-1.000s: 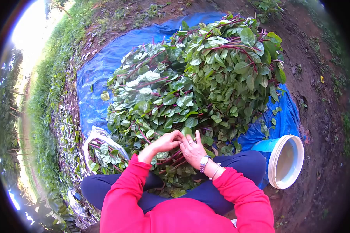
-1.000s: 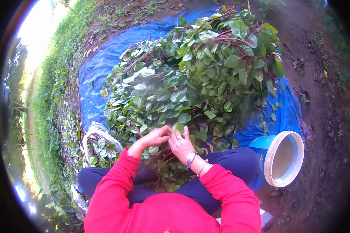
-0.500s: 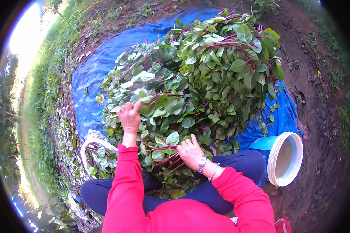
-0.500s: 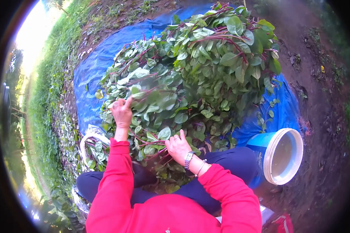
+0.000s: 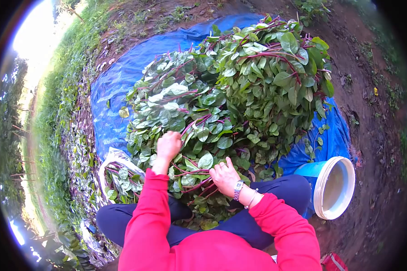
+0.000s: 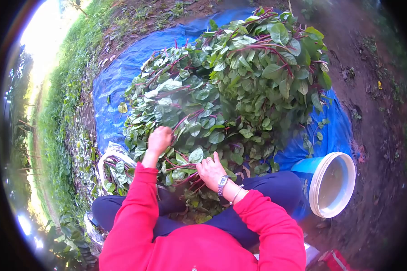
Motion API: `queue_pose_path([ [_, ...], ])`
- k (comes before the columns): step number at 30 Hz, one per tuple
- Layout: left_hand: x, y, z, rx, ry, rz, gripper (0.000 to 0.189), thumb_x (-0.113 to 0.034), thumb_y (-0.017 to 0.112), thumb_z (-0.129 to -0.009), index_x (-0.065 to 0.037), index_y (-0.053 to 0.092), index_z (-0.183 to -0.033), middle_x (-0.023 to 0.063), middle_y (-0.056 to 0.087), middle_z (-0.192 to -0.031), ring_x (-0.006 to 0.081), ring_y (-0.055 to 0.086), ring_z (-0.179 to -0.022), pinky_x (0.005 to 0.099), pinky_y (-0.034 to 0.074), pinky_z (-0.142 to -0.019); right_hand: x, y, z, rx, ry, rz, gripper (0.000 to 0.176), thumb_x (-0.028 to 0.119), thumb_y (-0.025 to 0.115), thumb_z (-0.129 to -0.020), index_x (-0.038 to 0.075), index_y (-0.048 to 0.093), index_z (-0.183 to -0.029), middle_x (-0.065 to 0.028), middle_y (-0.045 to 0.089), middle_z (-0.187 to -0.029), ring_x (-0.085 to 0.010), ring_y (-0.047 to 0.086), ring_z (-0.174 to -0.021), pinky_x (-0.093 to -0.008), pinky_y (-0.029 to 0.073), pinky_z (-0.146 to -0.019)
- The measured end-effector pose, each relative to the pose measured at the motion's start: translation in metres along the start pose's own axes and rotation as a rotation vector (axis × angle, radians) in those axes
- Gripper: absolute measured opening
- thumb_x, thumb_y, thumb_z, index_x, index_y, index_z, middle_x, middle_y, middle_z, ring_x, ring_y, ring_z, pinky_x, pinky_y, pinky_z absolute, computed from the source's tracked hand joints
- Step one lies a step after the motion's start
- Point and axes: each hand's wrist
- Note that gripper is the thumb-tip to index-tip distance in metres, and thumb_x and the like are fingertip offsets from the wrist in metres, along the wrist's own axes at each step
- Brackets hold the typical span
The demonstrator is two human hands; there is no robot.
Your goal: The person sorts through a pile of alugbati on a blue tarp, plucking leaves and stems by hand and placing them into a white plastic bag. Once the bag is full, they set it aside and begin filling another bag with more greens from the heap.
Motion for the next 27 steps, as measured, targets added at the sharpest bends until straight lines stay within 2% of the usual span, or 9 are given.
queue_pose_path([
  [3, -0.022, 0.033, -0.011, -0.093, -0.075, -0.097, 0.027, -0.026, 0.059, -0.076, -0.018, 0.055, -0.101, 0.0053, 0.055, -0.093, 0.0262, 0.054, -0.091, 0.0439, 0.046, -0.069, 0.0, 0.001, -0.001, -0.033, 0.021, 0.0, 0.024, 0.015, 0.061, -0.066, 0.006, 0.05, -0.086, -0.009, 0.052, -0.079, -0.0252, 0.053, -0.085, -0.0511, 0.032, -0.093],
  [5, -0.021, 0.043, -0.02, 0.066, -0.197, -0.094, 0.035, -0.028, 0.059, -0.077, -0.018, 0.051, -0.109, 0.0069, 0.053, -0.1, 0.0291, 0.051, -0.097, 0.0464, 0.045, -0.074, 0.0, 0.004, 0.001, -0.051, 0.027, 0.026, 0.028, 0.016, 0.064, -0.063, 0.006, 0.05, -0.085, -0.0092, 0.053, -0.079, -0.0253, 0.054, -0.085, -0.051, 0.032, -0.093],
  [11, -0.03, 0.025, -0.026, 0.327, -0.298, 0.111, 0.02, -0.022, 0.057, -0.079, -0.012, 0.054, -0.096, 0.0112, 0.06, -0.091, 0.0286, 0.057, -0.088, 0.0433, 0.045, -0.074, -0.001, -0.001, -0.001, 0.023, 0.021, -0.005, 0.021, 0.014, 0.057, -0.07, 0.006, 0.051, -0.089, -0.0099, 0.054, -0.081, -0.0247, 0.054, -0.086, -0.0542, 0.032, -0.093],
  [15, -0.073, -0.008, 0.013, 0.194, 0.109, 0.647, 0.015, -0.015, 0.052, -0.081, -0.004, 0.057, -0.089, 0.0154, 0.06, -0.09, 0.0327, 0.058, -0.085, 0.0397, 0.046, -0.075, 0.001, -0.002, 0.0, 0.001, 0.058, 0.009, 0.022, 0.014, 0.057, -0.07, 0.006, 0.051, -0.09, -0.009, 0.053, -0.081, -0.0243, 0.054, -0.086, -0.0577, 0.028, -0.095],
  [17, -0.085, -0.018, 0.038, 0.388, 0.219, 0.707, 0.017, -0.015, 0.054, -0.08, -0.003, 0.058, -0.091, 0.0154, 0.06, -0.089, 0.0338, 0.057, -0.084, 0.0395, 0.046, -0.073, 0.001, -0.003, 0.0, -0.066, 0.085, 0.04, 0.025, 0.016, 0.061, -0.064, 0.007, 0.051, -0.086, -0.0083, 0.053, -0.081, -0.024, 0.054, -0.086, -0.0598, 0.024, -0.097],
  [18, -0.089, -0.019, 0.044, 0.435, 0.215, 0.635, 0.016, -0.014, 0.055, -0.08, -0.002, 0.059, -0.089, 0.0172, 0.06, -0.091, 0.0333, 0.058, -0.085, 0.0386, 0.046, -0.072, 0.001, 0.001, 0.0, -0.083, 0.095, 0.071, 0.027, 0.017, 0.06, -0.065, 0.007, 0.053, -0.089, -0.009, 0.052, -0.094, -0.024, 0.05, -0.1, -0.0622, 0.021, -0.097],
  [22, -0.088, -0.025, 0.041, 0.52, 0.18, 0.577, 0.019, -0.016, 0.058, -0.078, 0.0, 0.059, -0.088, 0.0191, 0.059, -0.084, 0.0351, 0.058, -0.081, 0.0393, 0.046, -0.069, 0.0, 0.006, 0.001, -0.203, 0.036, 0.126, 0.03, 0.019, 0.057, -0.067, 0.007, 0.056, -0.095, -0.0074, 0.04, -0.116, -0.0229, 0.033, -0.119, -0.0638, 0.019, -0.098],
  [25, -0.09, -0.024, 0.038, 0.577, 0.093, 0.59, 0.021, -0.019, 0.06, -0.076, -0.001, 0.059, -0.087, 0.0184, 0.06, -0.081, 0.0364, 0.058, -0.079, 0.04, 0.046, -0.068, -0.003, 0.004, -0.001, -0.257, 0.036, 0.197, 0.028, 0.018, 0.057, -0.068, 0.007, 0.056, -0.093, -0.0086, 0.043, -0.115, -0.0243, 0.035, -0.119, -0.0645, 0.018, -0.098],
  [27, -0.091, -0.016, 0.035, 0.598, 0.306, 0.455, 0.021, -0.022, 0.06, -0.077, -0.002, 0.061, -0.085, 0.0184, 0.061, -0.085, 0.0346, 0.059, -0.082, 0.039, 0.047, -0.071, -0.004, 0.004, -0.001, -0.236, 0.028, 0.189, 0.028, 0.018, 0.057, -0.068, 0.007, 0.055, -0.094, -0.0093, 0.046, -0.108, -0.025, 0.04, -0.114, -0.0637, 0.018, -0.098],
])
Point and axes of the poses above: each hand's wrist, its own z-axis away from the middle knuckle, its own y-axis out of the palm, x = y × z
